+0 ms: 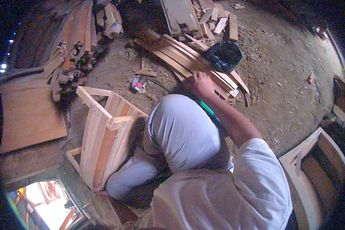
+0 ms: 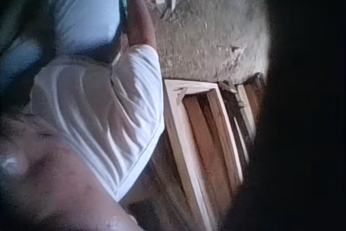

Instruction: The person assembles a small wooden structure by placing planks onto a frame and securing them with nails. They use a hammer to drive nails into the wood, repeatedly adjusting the planks and hammering to fasten them in place.

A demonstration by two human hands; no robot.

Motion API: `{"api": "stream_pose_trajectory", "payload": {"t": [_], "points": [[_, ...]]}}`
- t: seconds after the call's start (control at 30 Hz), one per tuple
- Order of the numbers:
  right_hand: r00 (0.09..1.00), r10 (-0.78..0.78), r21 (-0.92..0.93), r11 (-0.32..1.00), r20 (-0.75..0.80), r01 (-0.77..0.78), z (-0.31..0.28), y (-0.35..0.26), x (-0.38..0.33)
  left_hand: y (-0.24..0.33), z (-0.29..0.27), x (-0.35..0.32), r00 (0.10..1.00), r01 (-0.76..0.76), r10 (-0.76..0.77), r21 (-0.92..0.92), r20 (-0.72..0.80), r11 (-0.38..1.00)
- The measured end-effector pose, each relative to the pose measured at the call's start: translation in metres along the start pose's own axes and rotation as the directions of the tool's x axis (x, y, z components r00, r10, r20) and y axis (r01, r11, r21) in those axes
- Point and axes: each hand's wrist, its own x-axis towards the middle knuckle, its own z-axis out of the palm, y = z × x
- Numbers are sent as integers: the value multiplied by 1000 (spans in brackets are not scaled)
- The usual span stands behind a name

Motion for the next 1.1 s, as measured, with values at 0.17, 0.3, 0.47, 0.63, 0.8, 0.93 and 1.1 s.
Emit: {"api": "stream_pose_trajectory", "payload": {"t": [0.17, 0.3, 0.47, 0.63, 0.8, 0.93, 1.1], "points": [[975, 135, 45, 988, 175, -145, -11, -24, 10, 3, -21, 1, 1000, 10, -10, -5, -16, 1000], [965, 129, 65, 987, 227, -148, -5, -17, 18, 1, -22, -1, 1000, 22, -22, -21, -8, 1000], [987, 101, 220, 967, 122, -126, -17, -4, 15, -9, -34, -4, 999, 42, -44, -57, -21, 997], [886, 293, 706, 536, 359, -463, -49, 18, 8, -13, -33, 7, 999, 35, -30, -191, 29, 981], [865, 238, 817, 292, 441, -497, -135, 47, -40, 2, -13, -14, 991, 51, -37, -110, 126, 993], [872, 131, 863, 135, 471, -487, -193, 31, -41, 36, -10, -32, 994, -81, 76, -65, -78, 995], [858, 3, 811, 325, 513, -486, -233, -69, 26, 89, -23, -9, 980, -147, 123, -154, -156, 977]]}}
